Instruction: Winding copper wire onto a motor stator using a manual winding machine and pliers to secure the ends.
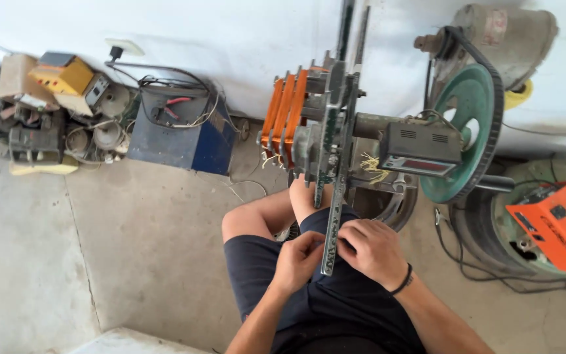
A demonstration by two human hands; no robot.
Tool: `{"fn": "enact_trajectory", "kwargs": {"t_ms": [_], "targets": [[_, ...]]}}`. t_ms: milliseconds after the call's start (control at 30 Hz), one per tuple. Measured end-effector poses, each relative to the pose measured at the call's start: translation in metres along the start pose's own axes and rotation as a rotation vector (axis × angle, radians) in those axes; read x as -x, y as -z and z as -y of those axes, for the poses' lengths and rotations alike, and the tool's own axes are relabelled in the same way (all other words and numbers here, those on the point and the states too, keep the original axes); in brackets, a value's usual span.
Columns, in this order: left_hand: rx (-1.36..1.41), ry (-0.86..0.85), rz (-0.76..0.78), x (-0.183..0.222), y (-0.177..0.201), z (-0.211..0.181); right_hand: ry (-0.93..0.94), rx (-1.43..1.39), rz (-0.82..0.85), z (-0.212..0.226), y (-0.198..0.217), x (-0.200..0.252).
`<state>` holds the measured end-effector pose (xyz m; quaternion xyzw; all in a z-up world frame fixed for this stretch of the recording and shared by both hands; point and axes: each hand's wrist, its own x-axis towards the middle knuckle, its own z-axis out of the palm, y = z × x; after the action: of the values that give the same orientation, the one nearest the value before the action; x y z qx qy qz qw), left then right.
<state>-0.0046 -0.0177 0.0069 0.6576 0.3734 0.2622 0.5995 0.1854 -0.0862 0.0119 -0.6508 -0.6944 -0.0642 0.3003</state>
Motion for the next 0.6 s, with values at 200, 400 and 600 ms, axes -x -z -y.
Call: {"fn": "enact_trajectory", "kwargs": {"t_ms": [200,400,600], "targets": [[-0.07,-0.105,-0.342,-0.019,0.039,0.004,-0.096,0.087,0.134,-0.011,-0.029,0.012],[-0.182,-0.219,-0.535,-0.069,0.066,-0.049,-0.049,-0.129,0.043,0.025,-0.012,-0.041],[-0.074,-0.304,-0.56,-0.088,0.07,-0.064,-0.093,-0.251,0.016,0.036,-0.005,-0.061]]}}
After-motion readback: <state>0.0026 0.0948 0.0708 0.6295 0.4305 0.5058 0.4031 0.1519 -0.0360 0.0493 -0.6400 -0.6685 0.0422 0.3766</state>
